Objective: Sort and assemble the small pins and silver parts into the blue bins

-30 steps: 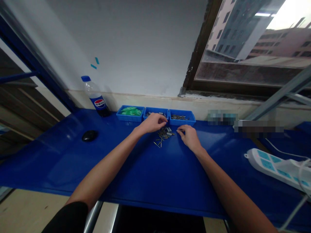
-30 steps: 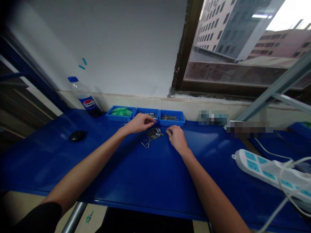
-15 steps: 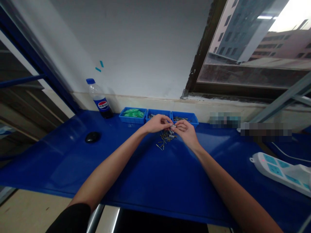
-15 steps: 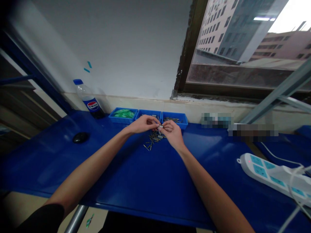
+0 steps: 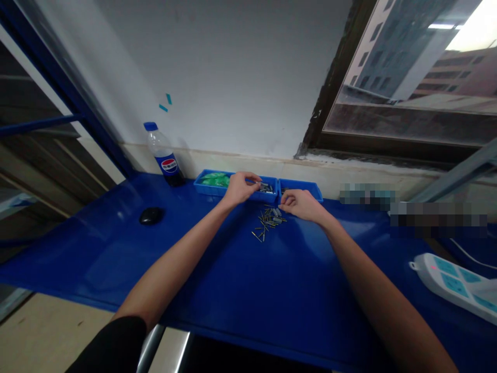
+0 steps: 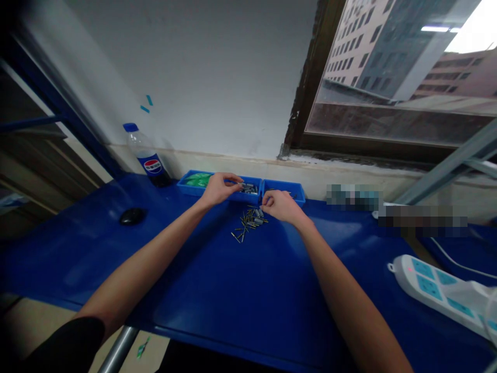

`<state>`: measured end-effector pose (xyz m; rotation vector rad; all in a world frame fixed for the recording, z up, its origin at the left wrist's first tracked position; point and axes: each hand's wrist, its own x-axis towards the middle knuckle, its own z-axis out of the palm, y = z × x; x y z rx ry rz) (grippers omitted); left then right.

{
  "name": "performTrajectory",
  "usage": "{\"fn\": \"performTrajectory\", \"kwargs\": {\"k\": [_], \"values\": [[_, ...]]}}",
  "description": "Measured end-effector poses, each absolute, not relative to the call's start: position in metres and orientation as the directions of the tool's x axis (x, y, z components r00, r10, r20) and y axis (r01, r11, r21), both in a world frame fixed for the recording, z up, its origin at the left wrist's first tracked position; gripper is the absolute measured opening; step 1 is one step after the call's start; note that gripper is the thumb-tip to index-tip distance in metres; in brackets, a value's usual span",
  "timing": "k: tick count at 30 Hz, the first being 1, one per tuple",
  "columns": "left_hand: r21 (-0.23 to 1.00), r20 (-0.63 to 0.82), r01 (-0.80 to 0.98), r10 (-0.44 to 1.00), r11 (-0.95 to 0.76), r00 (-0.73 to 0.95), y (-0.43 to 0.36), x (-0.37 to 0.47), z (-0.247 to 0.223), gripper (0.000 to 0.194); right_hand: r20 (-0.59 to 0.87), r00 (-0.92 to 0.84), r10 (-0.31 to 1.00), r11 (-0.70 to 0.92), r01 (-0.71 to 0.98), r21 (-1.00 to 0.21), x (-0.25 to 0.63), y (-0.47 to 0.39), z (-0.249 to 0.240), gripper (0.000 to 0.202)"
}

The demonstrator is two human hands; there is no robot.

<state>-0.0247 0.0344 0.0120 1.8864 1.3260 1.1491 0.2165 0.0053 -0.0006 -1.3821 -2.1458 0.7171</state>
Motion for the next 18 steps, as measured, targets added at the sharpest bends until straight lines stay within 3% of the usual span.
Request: {"fn": "performTrajectory", "kwargs": {"k": [8, 14, 18], "values": [[0.745, 0.351, 0.468, 0.876, -0.475, 0.330, 0.028, -0.015, 0.010, 0.021, 0.065, -0.347, 0.936, 0.321, 0.760, -0.565, 0.212, 0.010, -0.022, 0.012], [0.734, 0.349, 0.429, 0.835, -0.526, 0.426, 0.024, -0.010, 0.014, 0.022, 0.079, -0.298, 0.951, 0.301, 0.841, -0.450, 0.208, 0.003, -0.013, 0.021], [0.736, 0.316, 0.427, 0.825, -0.525, 0.468, 0.023, -0.009, 0.014, 0.023, 0.114, -0.294, 0.949, 0.313, 0.839, -0.446, 0.213, -0.001, -0.007, 0.021]]}}
